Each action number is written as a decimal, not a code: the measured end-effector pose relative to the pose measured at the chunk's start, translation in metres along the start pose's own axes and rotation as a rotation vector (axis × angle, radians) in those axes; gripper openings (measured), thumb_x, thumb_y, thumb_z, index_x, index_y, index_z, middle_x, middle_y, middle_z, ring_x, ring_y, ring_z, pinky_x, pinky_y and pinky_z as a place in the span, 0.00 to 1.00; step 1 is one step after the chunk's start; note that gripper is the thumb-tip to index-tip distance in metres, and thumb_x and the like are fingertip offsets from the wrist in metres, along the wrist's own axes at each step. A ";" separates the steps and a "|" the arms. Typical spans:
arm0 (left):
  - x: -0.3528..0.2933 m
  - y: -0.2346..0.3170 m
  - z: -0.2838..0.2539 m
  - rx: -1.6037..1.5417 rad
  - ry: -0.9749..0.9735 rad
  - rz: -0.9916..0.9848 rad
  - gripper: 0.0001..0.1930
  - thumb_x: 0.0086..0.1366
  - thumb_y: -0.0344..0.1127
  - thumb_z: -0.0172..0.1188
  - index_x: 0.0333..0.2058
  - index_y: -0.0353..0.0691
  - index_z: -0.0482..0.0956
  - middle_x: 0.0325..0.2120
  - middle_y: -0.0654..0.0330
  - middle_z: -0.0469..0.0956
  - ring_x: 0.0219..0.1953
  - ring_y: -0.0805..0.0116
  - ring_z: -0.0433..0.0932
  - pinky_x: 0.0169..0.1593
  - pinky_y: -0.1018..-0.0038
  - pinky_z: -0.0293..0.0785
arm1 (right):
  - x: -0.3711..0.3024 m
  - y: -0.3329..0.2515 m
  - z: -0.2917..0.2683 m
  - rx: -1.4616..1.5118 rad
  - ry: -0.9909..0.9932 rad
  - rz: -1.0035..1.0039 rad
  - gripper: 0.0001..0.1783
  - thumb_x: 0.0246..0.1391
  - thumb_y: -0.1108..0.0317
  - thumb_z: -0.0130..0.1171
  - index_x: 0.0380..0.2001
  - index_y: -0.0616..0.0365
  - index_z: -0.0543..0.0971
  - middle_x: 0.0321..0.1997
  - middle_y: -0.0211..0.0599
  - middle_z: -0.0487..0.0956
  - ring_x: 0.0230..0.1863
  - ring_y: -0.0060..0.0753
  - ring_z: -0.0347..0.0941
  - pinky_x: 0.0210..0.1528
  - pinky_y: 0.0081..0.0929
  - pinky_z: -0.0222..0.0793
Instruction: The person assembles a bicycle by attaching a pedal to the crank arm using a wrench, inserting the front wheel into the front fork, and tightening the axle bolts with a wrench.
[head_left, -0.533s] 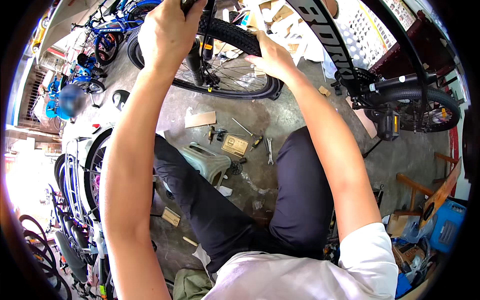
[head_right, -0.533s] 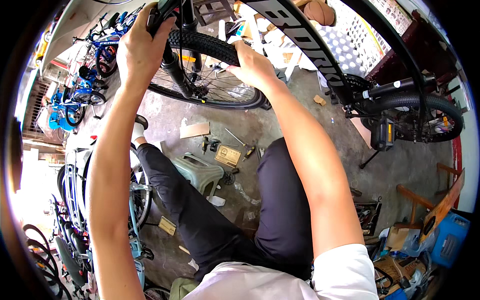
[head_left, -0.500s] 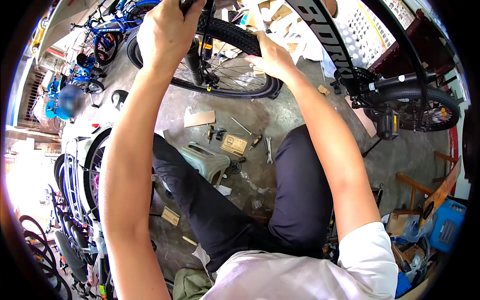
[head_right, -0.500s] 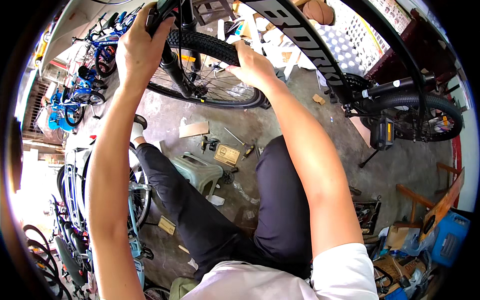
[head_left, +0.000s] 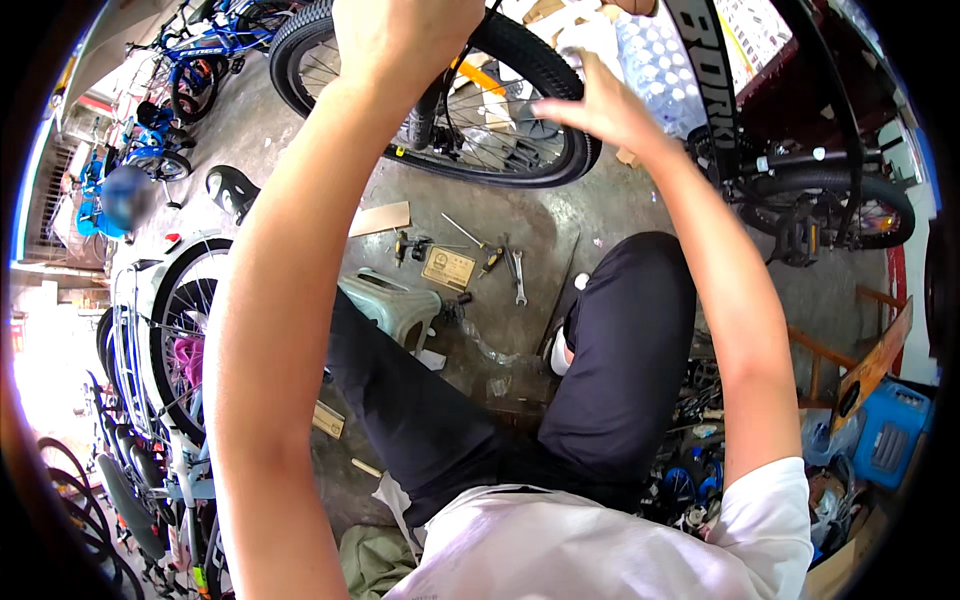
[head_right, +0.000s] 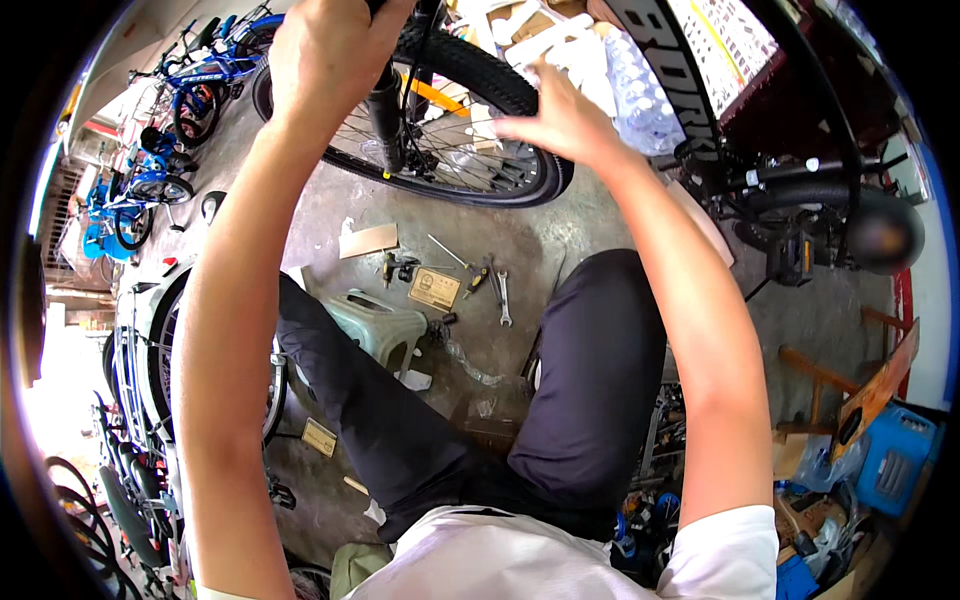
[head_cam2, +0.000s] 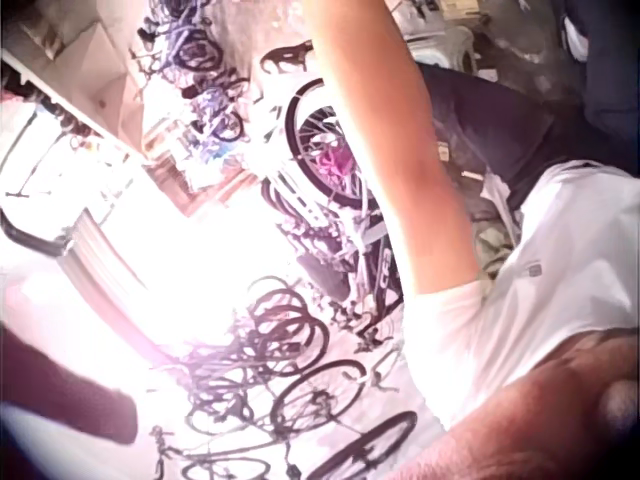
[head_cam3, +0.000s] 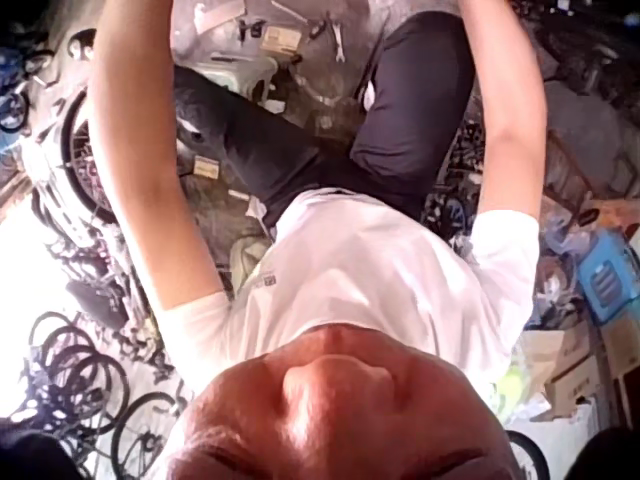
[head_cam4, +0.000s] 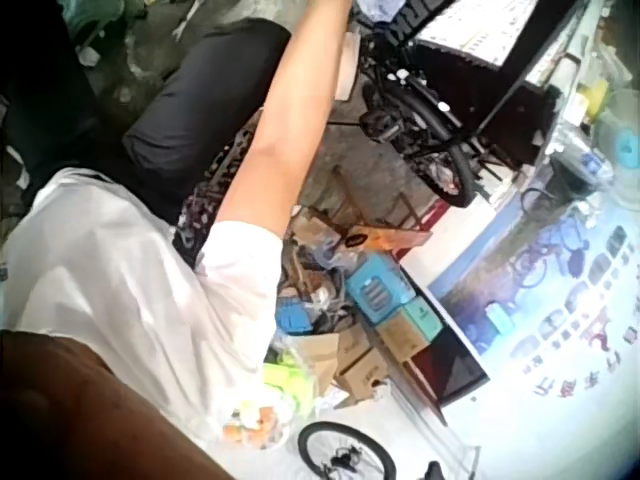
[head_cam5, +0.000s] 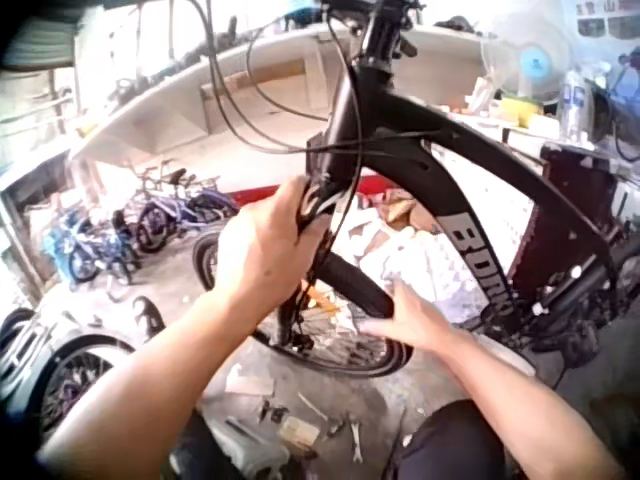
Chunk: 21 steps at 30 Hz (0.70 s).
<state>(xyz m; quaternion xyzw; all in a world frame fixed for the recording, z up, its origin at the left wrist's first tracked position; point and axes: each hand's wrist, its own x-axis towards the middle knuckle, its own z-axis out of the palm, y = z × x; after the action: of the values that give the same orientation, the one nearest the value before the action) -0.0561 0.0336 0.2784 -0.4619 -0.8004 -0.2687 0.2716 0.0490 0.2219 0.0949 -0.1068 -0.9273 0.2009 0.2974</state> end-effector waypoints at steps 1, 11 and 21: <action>0.001 0.003 0.006 0.021 0.036 0.041 0.17 0.63 0.42 0.62 0.47 0.39 0.75 0.30 0.44 0.81 0.35 0.42 0.81 0.39 0.53 0.76 | 0.021 -0.002 -0.001 0.054 0.004 -0.081 0.51 0.44 0.37 0.70 0.60 0.66 0.66 0.54 0.57 0.78 0.55 0.53 0.77 0.58 0.41 0.71; 0.004 0.081 0.031 0.009 -0.035 0.111 0.14 0.63 0.42 0.62 0.40 0.39 0.74 0.24 0.43 0.80 0.30 0.41 0.80 0.35 0.52 0.76 | -0.032 0.045 -0.028 0.029 0.087 0.024 0.36 0.51 0.48 0.69 0.57 0.55 0.68 0.44 0.51 0.80 0.47 0.54 0.79 0.49 0.45 0.73; 0.000 0.097 0.009 0.039 0.135 0.135 0.16 0.64 0.43 0.61 0.46 0.41 0.75 0.27 0.40 0.81 0.32 0.38 0.80 0.37 0.50 0.76 | 0.003 -0.008 -0.065 -0.060 0.221 0.013 0.42 0.45 0.49 0.72 0.61 0.52 0.68 0.53 0.47 0.76 0.55 0.50 0.75 0.54 0.42 0.73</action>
<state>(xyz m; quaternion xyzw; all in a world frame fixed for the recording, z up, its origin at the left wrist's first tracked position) 0.0279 0.0809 0.2895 -0.4903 -0.7523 -0.2647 0.3515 0.0846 0.2353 0.1480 -0.1431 -0.8938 0.1618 0.3930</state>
